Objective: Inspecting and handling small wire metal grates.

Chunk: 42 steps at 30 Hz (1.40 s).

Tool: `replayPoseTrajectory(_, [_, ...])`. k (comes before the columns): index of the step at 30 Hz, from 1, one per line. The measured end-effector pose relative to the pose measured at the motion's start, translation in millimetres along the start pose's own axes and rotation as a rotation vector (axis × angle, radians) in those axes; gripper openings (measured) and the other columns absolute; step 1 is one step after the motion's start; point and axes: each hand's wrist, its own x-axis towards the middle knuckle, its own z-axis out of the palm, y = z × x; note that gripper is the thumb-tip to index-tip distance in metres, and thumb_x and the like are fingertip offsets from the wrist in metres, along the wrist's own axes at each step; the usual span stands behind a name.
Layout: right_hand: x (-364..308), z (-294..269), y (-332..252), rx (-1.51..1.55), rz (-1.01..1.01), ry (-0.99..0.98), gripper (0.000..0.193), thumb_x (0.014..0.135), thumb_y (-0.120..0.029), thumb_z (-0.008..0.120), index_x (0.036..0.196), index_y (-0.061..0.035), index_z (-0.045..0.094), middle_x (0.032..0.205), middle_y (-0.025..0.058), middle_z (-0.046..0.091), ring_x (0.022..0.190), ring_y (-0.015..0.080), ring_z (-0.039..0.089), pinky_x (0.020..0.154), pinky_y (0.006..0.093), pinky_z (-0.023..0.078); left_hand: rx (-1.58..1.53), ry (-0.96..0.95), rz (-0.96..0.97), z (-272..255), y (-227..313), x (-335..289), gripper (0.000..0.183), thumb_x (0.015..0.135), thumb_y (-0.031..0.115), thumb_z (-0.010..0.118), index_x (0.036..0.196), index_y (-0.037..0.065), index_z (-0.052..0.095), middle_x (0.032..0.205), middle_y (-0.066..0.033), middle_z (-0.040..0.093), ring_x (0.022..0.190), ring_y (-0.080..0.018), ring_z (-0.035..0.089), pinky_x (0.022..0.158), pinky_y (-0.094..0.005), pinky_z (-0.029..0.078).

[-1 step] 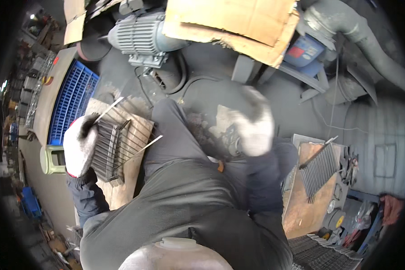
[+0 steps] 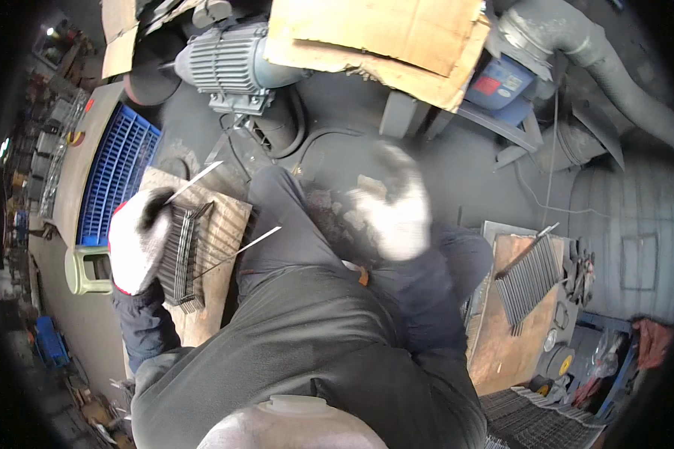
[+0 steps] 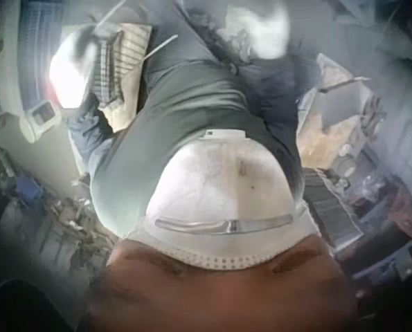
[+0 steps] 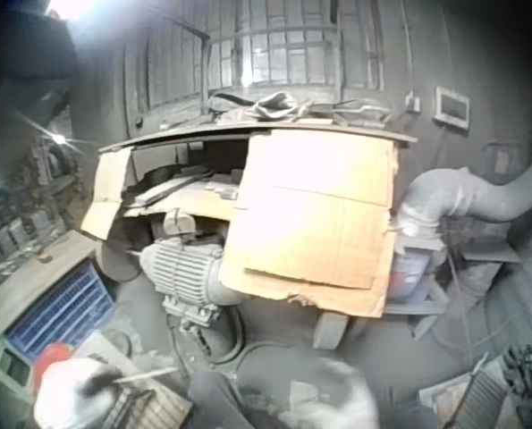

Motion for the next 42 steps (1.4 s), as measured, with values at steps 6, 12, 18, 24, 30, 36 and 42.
replayPoseTrajectory(6, [14,31,55,0.082,0.124,-0.168,0.037,0.085,0.003,0.083,0.115,0.0028,0.060,0.114,0.0116,0.065,0.109,0.0196,0.064,0.094,0.0298,0.054,-0.032,-0.242,0.315,73,70,49,0.040,0.084,0.002,0.076,0.123,0.006,0.073,0.110,-0.0171,0.073,0.100,-0.0344,0.073,0.088,-0.0393,0.057])
replayPoseTrajectory(12, [36,-73,95,0.119,0.036,0.308,0.018,0.095,0.006,0.073,0.101,-0.0076,0.063,0.089,0.0025,0.066,0.077,0.0130,0.064,0.073,0.0289,0.055,-0.308,0.351,0.231,169,65,73,0.075,0.080,0.004,0.084,0.149,0.006,0.055,0.135,-0.0202,0.065,0.129,-0.0359,0.062,0.110,-0.0419,0.050])
replayPoseTrajectory(18, [50,-147,119,0.153,0.047,0.401,0.019,0.095,0.009,0.072,0.103,-0.0073,0.065,0.095,0.0023,0.069,0.084,0.0137,0.067,0.078,0.0288,0.056,-1.291,-0.493,-0.270,328,52,77,0.042,0.101,0.013,0.073,0.136,-0.001,0.056,0.110,-0.0078,0.069,0.096,-0.0159,0.069,0.086,-0.0303,0.059])
replayPoseTrajectory(24, [48,-201,132,0.160,0.065,0.553,0.022,0.094,0.008,0.074,0.109,-0.0060,0.067,0.096,0.0019,0.071,0.081,0.0136,0.068,0.074,0.0296,0.057,-1.444,-0.605,-0.367,408,96,90,0.019,0.102,0.015,0.072,0.111,0.002,0.061,0.093,-0.0077,0.071,0.077,-0.0132,0.068,0.071,-0.0284,0.057])
replayPoseTrajectory(30, [67,-174,111,-0.052,0.096,0.565,0.024,0.096,-0.001,0.073,0.120,0.0002,0.066,0.108,0.0101,0.074,0.090,0.0172,0.071,0.080,0.0326,0.059,-1.257,-0.490,-0.307,401,95,101,0.022,0.100,0.014,0.074,0.110,0.000,0.061,0.089,-0.0051,0.069,0.074,-0.0125,0.065,0.067,-0.0292,0.053])
replayPoseTrajectory(36, [91,-121,142,-0.160,0.170,0.490,0.028,0.093,0.001,0.077,0.119,0.0009,0.066,0.110,0.0088,0.073,0.096,0.0170,0.068,0.088,0.0321,0.056,-1.445,-0.497,-0.542,380,27,100,0.019,0.103,0.015,0.070,0.103,0.001,0.057,0.079,-0.0070,0.066,0.068,-0.0127,0.063,0.064,-0.0287,0.053])
replayPoseTrajectory(42, [61,-168,95,-0.069,0.219,0.629,0.025,0.097,-0.001,0.073,0.121,-0.0023,0.067,0.104,0.0054,0.073,0.086,0.0130,0.068,0.077,0.0302,0.055,-1.209,-0.530,-0.230,430,83,93,0.026,0.098,0.023,0.076,0.108,0.000,0.069,0.099,-0.0140,0.073,0.091,-0.0213,0.068,0.085,-0.0362,0.055])
